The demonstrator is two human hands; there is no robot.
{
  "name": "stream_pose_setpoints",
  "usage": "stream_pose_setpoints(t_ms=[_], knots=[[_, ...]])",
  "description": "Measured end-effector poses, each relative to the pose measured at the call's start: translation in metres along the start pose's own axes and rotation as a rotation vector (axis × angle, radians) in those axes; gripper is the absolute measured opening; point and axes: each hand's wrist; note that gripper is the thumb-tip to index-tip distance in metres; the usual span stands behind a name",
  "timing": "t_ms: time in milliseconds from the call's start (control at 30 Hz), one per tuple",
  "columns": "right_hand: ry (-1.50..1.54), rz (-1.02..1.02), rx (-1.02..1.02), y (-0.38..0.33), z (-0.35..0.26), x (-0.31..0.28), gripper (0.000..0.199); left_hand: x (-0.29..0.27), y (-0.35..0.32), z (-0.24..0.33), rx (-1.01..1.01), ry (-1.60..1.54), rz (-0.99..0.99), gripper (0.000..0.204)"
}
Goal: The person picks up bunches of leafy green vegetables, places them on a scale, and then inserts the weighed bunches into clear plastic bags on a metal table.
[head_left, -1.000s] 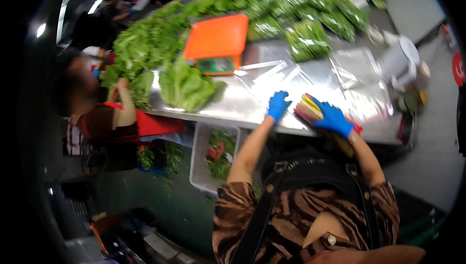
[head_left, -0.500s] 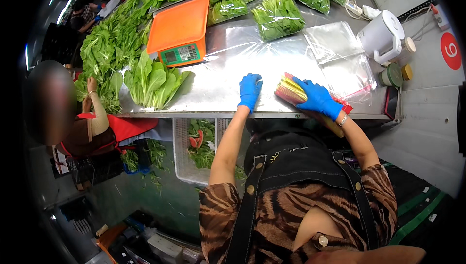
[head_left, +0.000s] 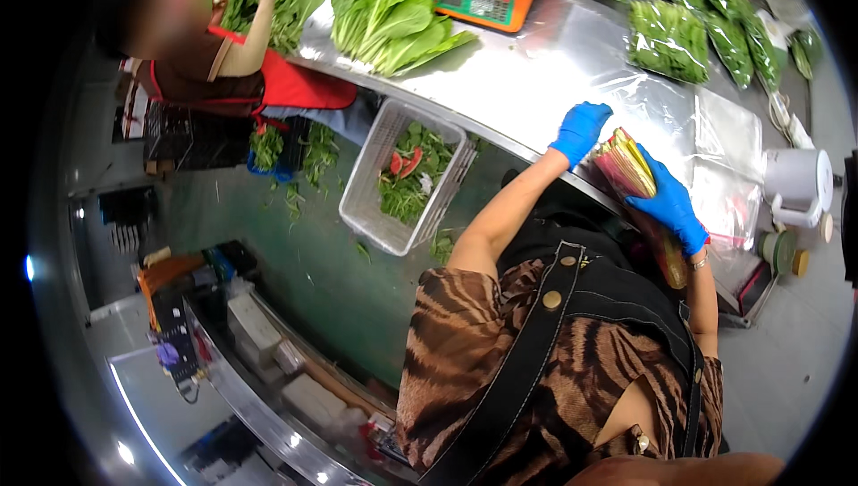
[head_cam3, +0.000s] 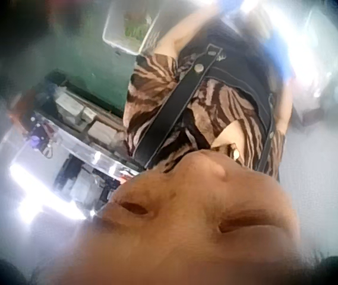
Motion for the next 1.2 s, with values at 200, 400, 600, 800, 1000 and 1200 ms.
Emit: stream_pose_setpoints(t_ms=[200, 400, 600, 800, 1000, 1200], knots=[[0.344, -0.034, 0.111, 0.029, 0.009, 0.001, 0.075, -0.024, 0.009, 0.009, 0.048, 0.088, 0.037, 0.016], [0.637, -0.005, 0.218, 0.044, -0.019, -0.005, 0.069, -0.037, 0.016, 0.018, -0.111, -0.202, 0.380, 0.013], [0.143, 0.085, 0.006, 0.043, -0.015, -0.002, 0.081, -0.031, 0.028, 0.027, -0.228, -0.223, 0.432, 0.013], [0.403, 0.145, 0.139, 0.052, -0.002, 0.001, 0.080, -0.024, 0.019, 0.032, -0.103, -0.129, 0.404, 0.016], [1.279, -0.089, 0.290, 0.057, -0.007, -0.010, 0.049, -0.034, 0.042, 0.056, 0.053, -0.174, 0.460, 0.015], [1.798, -0.159, 0.267, 0.060, -0.004, -0.001, 0.042, -0.030, 0.050, 0.062, 0.096, -0.239, 0.450, 0.014]])
Point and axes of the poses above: each hand's wrist, its own y-axis towards the middle knuckle, its own x-axis out of the palm, z = x × y, and after that the axes turned 11 degrees about z, right-handed
